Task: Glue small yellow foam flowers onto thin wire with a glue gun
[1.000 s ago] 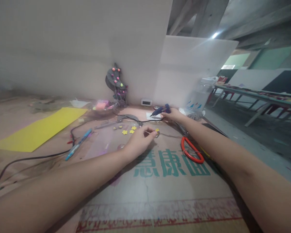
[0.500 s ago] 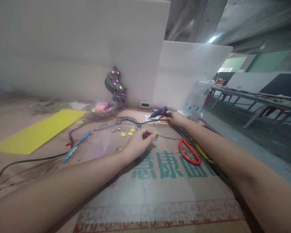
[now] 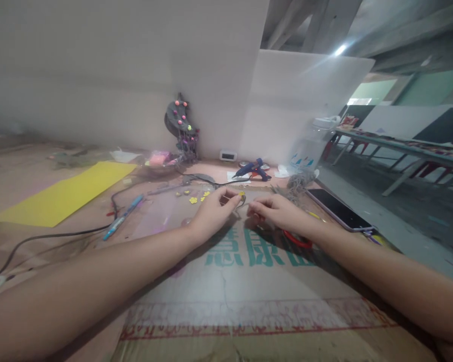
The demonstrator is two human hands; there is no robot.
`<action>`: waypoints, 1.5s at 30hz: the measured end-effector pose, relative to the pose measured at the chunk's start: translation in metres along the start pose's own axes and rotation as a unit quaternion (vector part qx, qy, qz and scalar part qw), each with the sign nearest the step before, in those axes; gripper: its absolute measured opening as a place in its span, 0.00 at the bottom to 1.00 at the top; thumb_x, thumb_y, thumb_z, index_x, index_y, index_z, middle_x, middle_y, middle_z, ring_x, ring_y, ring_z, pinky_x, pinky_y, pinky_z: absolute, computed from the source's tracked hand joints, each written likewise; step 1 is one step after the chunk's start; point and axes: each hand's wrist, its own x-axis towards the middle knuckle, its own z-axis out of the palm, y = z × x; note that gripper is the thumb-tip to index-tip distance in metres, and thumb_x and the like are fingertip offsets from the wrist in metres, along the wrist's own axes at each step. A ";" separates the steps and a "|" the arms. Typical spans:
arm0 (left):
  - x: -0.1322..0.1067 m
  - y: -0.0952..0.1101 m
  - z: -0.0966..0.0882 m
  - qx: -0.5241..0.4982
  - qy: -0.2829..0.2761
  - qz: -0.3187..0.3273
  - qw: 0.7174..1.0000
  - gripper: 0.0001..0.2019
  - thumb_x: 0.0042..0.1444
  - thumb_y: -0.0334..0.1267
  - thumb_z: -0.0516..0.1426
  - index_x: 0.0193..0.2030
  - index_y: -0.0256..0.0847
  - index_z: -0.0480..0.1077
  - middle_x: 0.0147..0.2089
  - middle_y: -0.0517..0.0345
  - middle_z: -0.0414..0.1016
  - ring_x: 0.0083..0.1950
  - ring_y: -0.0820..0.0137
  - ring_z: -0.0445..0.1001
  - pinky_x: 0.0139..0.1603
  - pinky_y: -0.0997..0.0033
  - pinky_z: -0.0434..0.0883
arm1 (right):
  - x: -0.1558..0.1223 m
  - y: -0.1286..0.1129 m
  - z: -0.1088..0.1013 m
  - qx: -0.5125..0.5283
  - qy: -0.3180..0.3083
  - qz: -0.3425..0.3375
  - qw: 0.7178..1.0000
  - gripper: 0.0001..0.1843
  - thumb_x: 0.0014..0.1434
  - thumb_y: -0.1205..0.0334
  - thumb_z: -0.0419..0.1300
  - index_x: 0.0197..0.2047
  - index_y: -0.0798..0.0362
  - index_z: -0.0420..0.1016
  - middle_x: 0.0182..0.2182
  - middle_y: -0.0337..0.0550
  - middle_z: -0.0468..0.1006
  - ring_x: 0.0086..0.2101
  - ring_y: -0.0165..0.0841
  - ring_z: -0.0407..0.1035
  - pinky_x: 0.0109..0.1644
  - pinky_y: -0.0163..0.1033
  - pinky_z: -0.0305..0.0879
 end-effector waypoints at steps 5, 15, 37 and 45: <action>-0.001 0.002 -0.003 0.033 0.018 0.015 0.999 0.11 0.59 0.44 0.56 0.38 0.39 0.72 0.37 0.58 0.76 0.37 0.70 0.72 0.39 0.72 0.66 | -0.007 -0.004 0.022 -0.035 -0.009 -0.036 0.999 0.20 0.65 0.54 0.52 0.56 0.51 0.71 0.29 0.39 0.78 0.27 0.32 0.69 0.31 0.36 0.63; 0.002 -0.001 0.001 0.035 -0.023 -0.008 0.999 0.09 0.57 0.42 0.56 0.34 0.38 0.70 0.33 0.58 0.74 0.33 0.71 0.70 0.34 0.72 0.65 | -0.007 0.000 0.026 0.101 0.171 -0.081 0.977 0.28 0.63 0.57 0.56 0.65 0.50 0.60 0.41 0.44 0.77 0.38 0.33 0.72 0.44 0.41 0.69; -0.003 -0.001 0.002 0.059 -0.101 -0.018 0.993 0.10 0.56 0.44 0.56 0.32 0.38 0.72 0.29 0.58 0.74 0.30 0.71 0.70 0.31 0.71 0.64 | -0.007 -0.001 0.022 0.051 0.233 -0.039 0.970 0.10 0.60 0.62 0.57 0.43 0.51 0.76 0.29 0.38 0.78 0.32 0.31 0.72 0.39 0.38 0.66; -0.003 0.004 0.002 0.050 -0.082 -0.022 0.995 0.09 0.57 0.42 0.56 0.32 0.39 0.70 0.30 0.58 0.73 0.32 0.71 0.71 0.35 0.71 0.65 | -0.004 0.000 0.022 0.069 0.196 -0.029 0.978 0.13 0.63 0.53 0.55 0.40 0.53 0.73 0.31 0.41 0.78 0.33 0.32 0.73 0.39 0.37 0.68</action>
